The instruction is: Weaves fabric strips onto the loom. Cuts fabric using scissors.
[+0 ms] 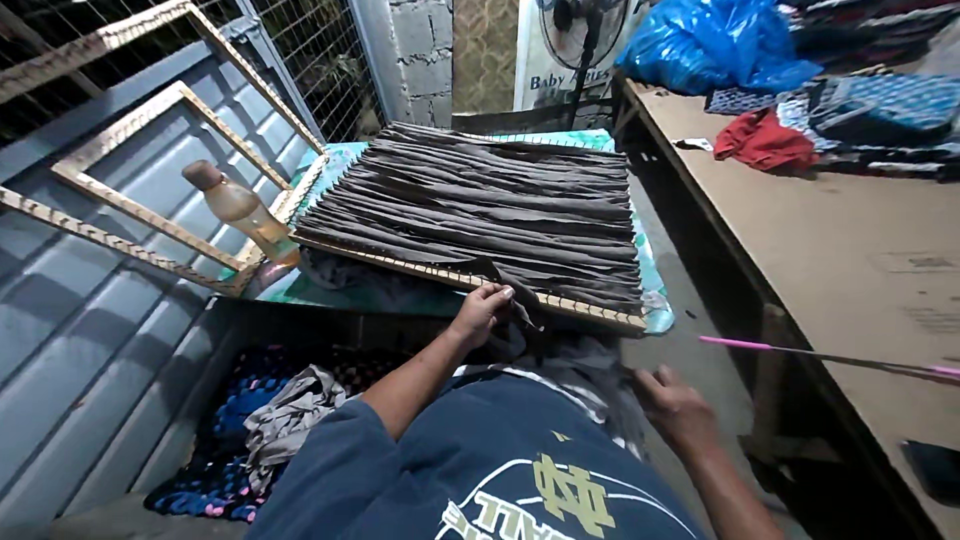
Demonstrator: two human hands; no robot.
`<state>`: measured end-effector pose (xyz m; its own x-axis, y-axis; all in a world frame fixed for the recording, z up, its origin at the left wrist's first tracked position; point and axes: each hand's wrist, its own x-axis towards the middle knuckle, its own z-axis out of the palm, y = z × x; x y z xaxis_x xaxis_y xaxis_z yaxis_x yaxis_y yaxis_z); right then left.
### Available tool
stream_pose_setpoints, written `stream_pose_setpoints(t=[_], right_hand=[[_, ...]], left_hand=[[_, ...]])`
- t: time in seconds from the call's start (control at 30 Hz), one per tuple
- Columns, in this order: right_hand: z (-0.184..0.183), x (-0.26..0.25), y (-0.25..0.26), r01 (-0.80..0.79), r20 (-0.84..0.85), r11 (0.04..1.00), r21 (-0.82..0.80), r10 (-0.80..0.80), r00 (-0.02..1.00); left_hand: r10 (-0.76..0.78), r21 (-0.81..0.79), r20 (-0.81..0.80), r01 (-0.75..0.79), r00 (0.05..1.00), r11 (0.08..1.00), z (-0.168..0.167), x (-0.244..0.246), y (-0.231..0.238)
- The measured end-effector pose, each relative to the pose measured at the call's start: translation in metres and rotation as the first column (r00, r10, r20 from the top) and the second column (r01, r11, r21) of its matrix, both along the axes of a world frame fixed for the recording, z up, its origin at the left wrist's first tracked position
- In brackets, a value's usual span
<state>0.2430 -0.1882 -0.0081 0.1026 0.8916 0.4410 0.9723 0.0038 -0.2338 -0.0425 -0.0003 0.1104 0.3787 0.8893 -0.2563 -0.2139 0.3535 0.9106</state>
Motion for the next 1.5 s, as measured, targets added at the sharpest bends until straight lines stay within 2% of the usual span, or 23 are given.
stream_pose_setpoints(t=[0.17, 0.3, 0.47, 0.6, 0.67, 0.73, 0.83, 0.9, 1.0, 1.1, 1.17, 1.27, 1.3, 1.4, 1.5], right_hand=[[0.004, 0.020, -0.049, 0.102, -0.131, 0.980, -0.173, -0.125, 0.983], [0.007, 0.038, -0.057, 0.152, -0.141, 0.970, -0.192, -0.180, 0.973], [-0.003, 0.048, -0.061, 0.197, -0.233, 0.979, -0.060, -0.206, 0.950], [0.011, 0.027, -0.044, 0.074, -0.374, 0.985, 0.158, -0.010, 0.928], [0.025, 0.005, -0.031, 0.014, -0.458, 0.971, 0.239, 0.100, 0.883], [0.035, -0.018, -0.024, -0.045, -0.554, 0.964, 0.261, 0.188, 0.811], [0.048, -0.051, -0.018, -0.107, -0.773, 0.965, 0.240, 0.256, 0.581], [0.058, -0.066, -0.016, -0.128, -0.862, 0.969, 0.210, 0.245, 0.443], [0.070, -0.078, -0.015, -0.178, -0.937, 0.971, 0.158, 0.204, 0.282], [0.076, -0.085, -0.015, -0.314, -0.975, 0.936, 0.158, 0.198, 0.100], [0.077, -0.086, -0.013, -0.408, -0.981, 0.901, 0.149, 0.185, 0.051], [0.078, -0.081, -0.008, -0.536, -0.979, 0.833, 0.138, 0.196, 0.052], [0.078, -0.079, -0.007, -0.551, -0.978, 0.826, 0.116, 0.193, 0.084], [0.084, -0.074, -0.007, -0.563, -0.931, 0.827, -0.002, 0.204, 0.304], [0.101, -0.069, -0.010, -0.571, -0.878, 0.805, -0.162, 0.147, 0.456]], left_hand=[[-0.031, 0.034, -0.100, 0.034, 0.995, 0.999, -0.024, -0.003, 0.001], [-0.047, 0.025, -0.091, 0.050, 0.995, 0.998, -0.033, -0.004, 0.004], [-0.099, 0.034, -0.161, 0.106, 0.982, 0.994, -0.026, -0.010, 0.004], [-0.184, 0.067, -0.239, 0.205, 0.953, 0.976, -0.020, -0.021, -0.006], [-0.204, 0.125, -0.281, 0.247, 0.938, 0.961, -0.020, -0.027, -0.012], [-0.200, 0.195, -0.341, 0.278, 0.919, 0.941, -0.017, -0.032, -0.016], [-0.160, 0.325, -0.403, 0.305, 0.901, 0.895, -0.010, -0.037, -0.019], [-0.160, 0.358, -0.404, 0.316, 0.901, 0.878, -0.003, -0.038, -0.020], [-0.200, 0.318, -0.321, 0.304, 0.926, 0.898, 0.006, -0.036, -0.023], [-0.244, 0.204, -0.217, 0.288, 0.945, 0.936, 0.012, -0.033, -0.027], [-0.249, 0.152, -0.174, 0.276, 0.953, 0.949, 0.015, -0.032, -0.028], [-0.235, 0.135, -0.148, 0.255, 0.961, 0.957, 0.016, -0.031, -0.028], [-0.234, 0.135, -0.144, 0.254, 0.961, 0.958, 0.016, -0.031, -0.028], [-0.230, 0.132, -0.153, 0.251, 0.961, 0.959, 0.018, -0.029, -0.027], [-0.222, 0.138, -0.186, 0.250, 0.957, 0.958, 0.018, -0.027, -0.027]])
